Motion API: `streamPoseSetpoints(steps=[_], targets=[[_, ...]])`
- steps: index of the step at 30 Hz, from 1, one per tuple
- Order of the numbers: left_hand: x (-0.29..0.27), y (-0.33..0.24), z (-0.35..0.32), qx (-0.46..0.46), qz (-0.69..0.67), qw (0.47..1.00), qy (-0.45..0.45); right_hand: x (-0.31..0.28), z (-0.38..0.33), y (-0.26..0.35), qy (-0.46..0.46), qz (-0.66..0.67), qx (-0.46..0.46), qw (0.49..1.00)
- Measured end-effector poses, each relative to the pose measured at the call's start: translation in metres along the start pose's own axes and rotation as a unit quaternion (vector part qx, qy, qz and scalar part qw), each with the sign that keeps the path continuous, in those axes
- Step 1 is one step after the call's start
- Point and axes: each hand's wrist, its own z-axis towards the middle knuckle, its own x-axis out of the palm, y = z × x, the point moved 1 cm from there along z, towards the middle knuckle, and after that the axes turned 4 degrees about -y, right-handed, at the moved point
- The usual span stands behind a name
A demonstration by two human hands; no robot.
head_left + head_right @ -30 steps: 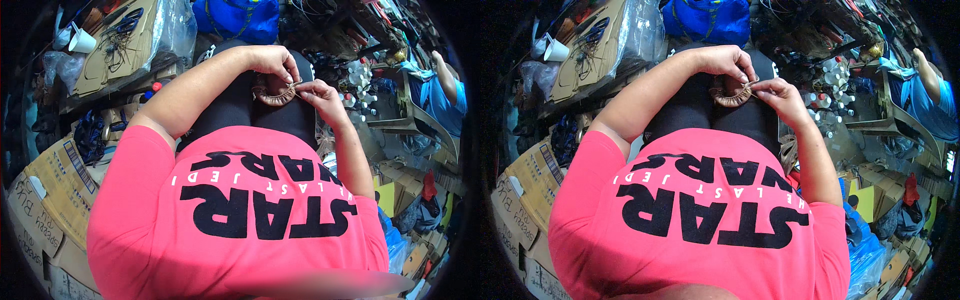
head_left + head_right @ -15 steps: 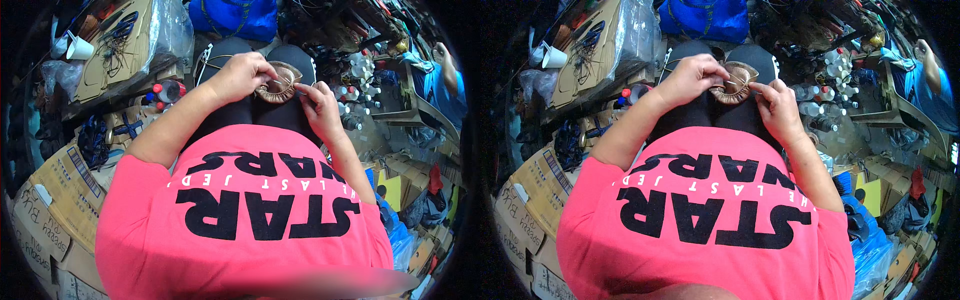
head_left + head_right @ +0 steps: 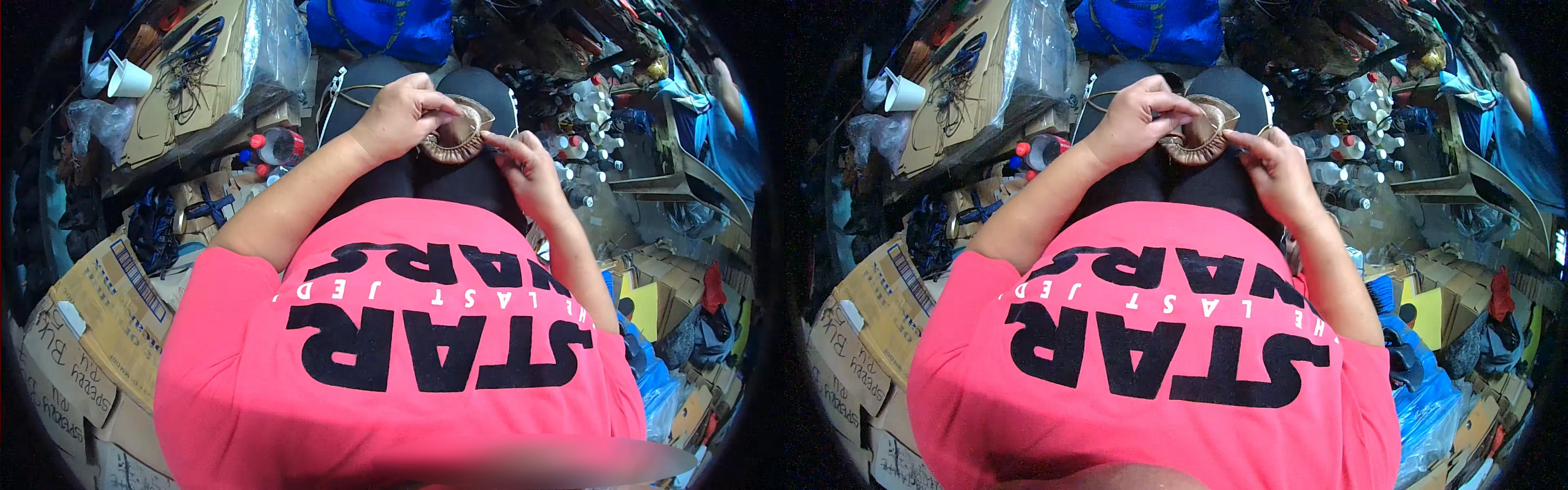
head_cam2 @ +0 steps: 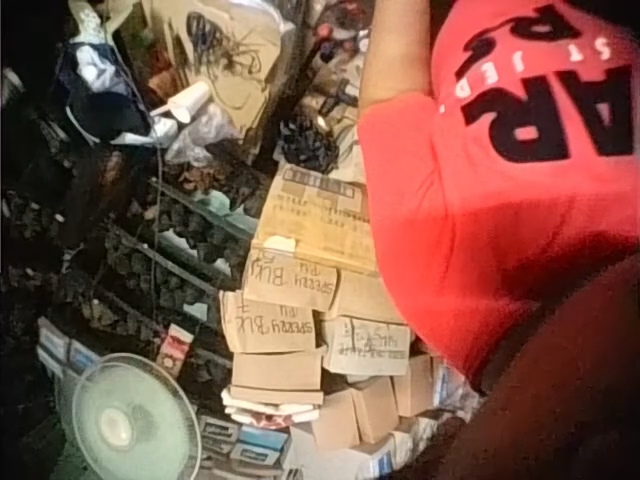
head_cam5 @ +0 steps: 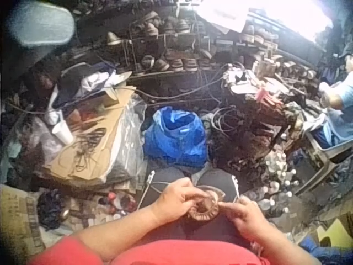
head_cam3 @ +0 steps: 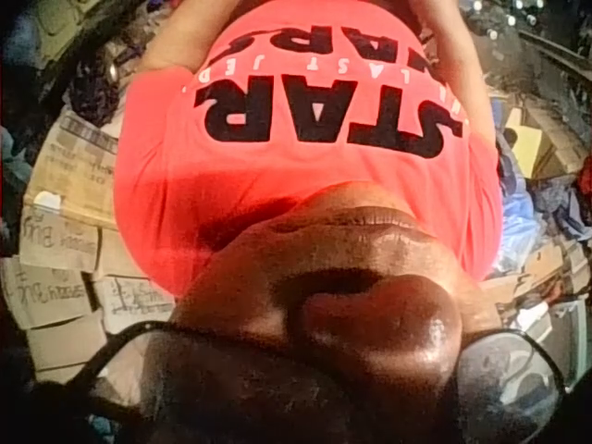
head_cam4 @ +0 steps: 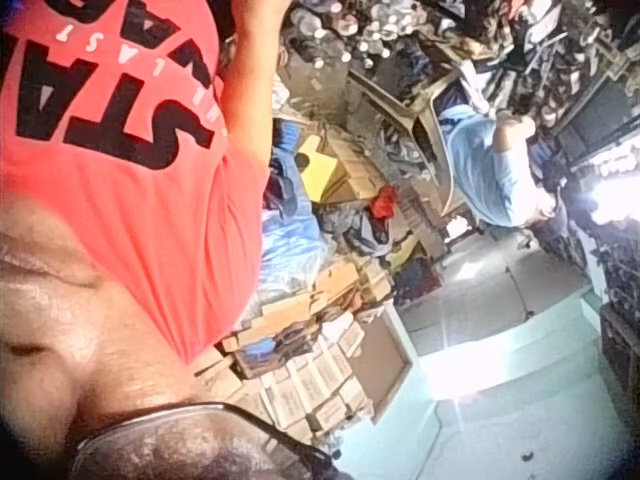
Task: Hand-stitching a leather footwear component using a needle and thread.
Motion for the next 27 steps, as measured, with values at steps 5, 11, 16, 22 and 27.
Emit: streamPoseSetpoints(steps=[5, 11, 16, 22, 27], targets=[[0.006, 0.012, 0.007, 0.031, 0.004, 0.998, 0.051, -0.011, 0.021, -0.022, 0.068, 0.098, 0.026, 0.993], [0.005, 0.015, 0.007, 0.016, 0.013, 0.997, 0.072, -0.017, 0.029, -0.018, 0.107, 0.112, 0.049, 0.987], [0.005, 0.015, 0.008, 0.018, 0.018, 0.997, 0.078, -0.018, 0.031, -0.017, 0.111, 0.099, 0.048, 0.988], [0.009, 0.012, 0.008, 0.018, 0.028, 0.996, 0.080, -0.017, 0.030, -0.022, 0.111, 0.121, 0.049, 0.985], [0.013, 0.019, 0.016, 0.003, -0.010, 0.992, 0.127, -0.017, 0.034, -0.028, 0.130, 0.157, 0.055, 0.977]])
